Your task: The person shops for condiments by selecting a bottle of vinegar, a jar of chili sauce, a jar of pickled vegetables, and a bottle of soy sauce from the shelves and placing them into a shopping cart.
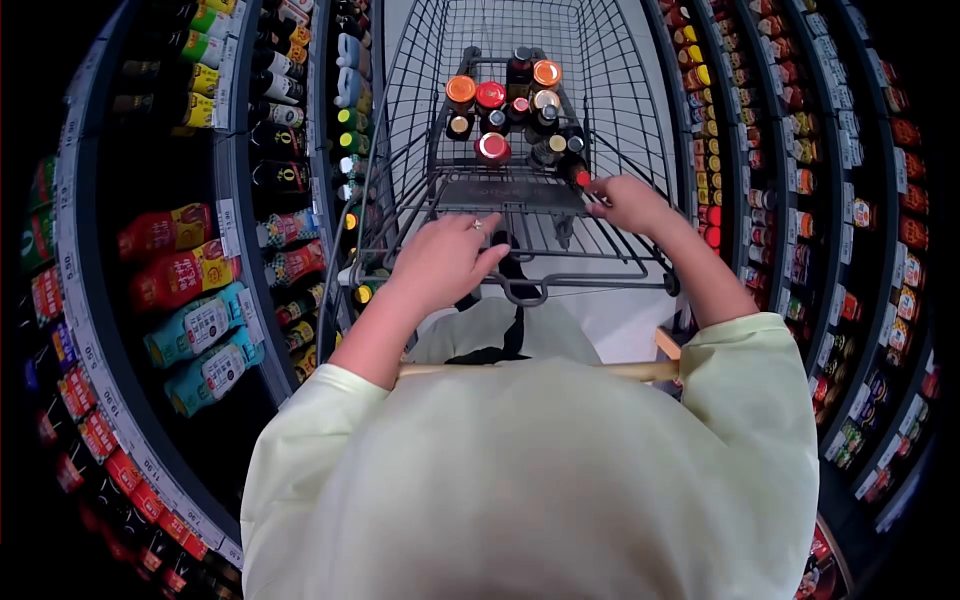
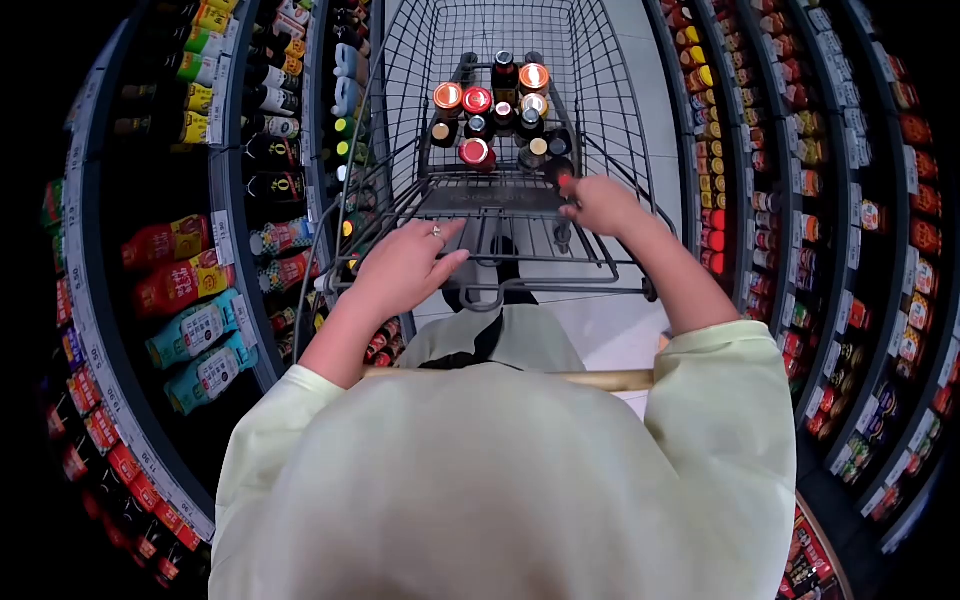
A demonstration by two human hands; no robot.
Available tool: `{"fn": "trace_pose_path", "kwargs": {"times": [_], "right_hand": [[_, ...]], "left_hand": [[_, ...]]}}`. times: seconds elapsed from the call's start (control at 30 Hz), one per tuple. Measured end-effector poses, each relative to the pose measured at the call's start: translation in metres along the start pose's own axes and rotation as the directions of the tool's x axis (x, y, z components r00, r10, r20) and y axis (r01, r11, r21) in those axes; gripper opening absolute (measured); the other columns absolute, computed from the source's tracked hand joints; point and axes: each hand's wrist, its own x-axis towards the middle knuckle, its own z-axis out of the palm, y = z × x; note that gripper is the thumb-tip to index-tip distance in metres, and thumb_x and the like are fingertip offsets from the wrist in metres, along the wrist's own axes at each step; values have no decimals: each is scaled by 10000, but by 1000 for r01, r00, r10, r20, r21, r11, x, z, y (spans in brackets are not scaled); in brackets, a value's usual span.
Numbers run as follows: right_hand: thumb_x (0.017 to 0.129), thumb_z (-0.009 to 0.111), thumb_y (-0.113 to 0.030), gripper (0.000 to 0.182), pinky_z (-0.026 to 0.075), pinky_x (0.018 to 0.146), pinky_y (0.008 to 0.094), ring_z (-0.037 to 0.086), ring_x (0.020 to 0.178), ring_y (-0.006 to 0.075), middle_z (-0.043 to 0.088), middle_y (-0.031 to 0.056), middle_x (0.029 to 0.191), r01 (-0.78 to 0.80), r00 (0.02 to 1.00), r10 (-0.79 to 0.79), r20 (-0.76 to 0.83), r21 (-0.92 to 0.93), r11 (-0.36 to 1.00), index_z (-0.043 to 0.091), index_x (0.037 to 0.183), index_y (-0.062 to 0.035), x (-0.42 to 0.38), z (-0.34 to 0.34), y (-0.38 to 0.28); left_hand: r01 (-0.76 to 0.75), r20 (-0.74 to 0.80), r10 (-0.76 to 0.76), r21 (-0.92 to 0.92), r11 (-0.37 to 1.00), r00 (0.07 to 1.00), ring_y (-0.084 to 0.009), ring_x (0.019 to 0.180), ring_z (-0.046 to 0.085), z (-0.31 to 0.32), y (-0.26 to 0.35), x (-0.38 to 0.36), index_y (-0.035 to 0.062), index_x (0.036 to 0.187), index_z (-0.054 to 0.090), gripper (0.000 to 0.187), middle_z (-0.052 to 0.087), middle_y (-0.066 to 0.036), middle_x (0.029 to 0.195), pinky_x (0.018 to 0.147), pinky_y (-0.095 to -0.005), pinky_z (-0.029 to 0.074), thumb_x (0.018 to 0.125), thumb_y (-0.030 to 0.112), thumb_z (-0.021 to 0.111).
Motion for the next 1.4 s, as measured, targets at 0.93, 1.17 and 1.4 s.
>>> {"fn": "trace_pose_path", "kwargs": {"times": [0.93, 1.17, 1.4], "right_hand": [[802, 749, -374, 618, 519, 885, 449, 627, 1037, 391, 608, 226, 1162, 46, 986, -43, -163, 18, 999, 498, 1247, -26, 162, 60, -41], [788, 751, -375, 592, 531, 850, 477, 639, 1018, 395, 612, 222, 1144, -122, 963, 127, -237, 37, 992, 490, 1216, -61, 209, 95, -65], [735, 753, -390, 575, 531, 816, 472, 666, 932, 393, 676, 245, 966, -38, 932, 58, -357, 64, 997, 550, 1121, -16, 185, 59, -51]], "left_hand": [[109, 175, -93, -84, 990, 980, -319, 918, 656, -11, 0, 11, 58, 1292, 568, 431, 686, -132, 956, 805, -446, 516, 982, 341, 470], [129, 218, -107, -90, 988, 970, -317, 953, 648, -12, -3, 13, 94, 1354, 543, 475, 667, -129, 1022, 842, -431, 512, 980, 377, 469], [8, 78, -2, -74, 997, 997, -327, 842, 677, 5, -13, 14, 88, 1271, 605, 440, 684, -131, 915, 752, -454, 551, 968, 385, 489]]}}
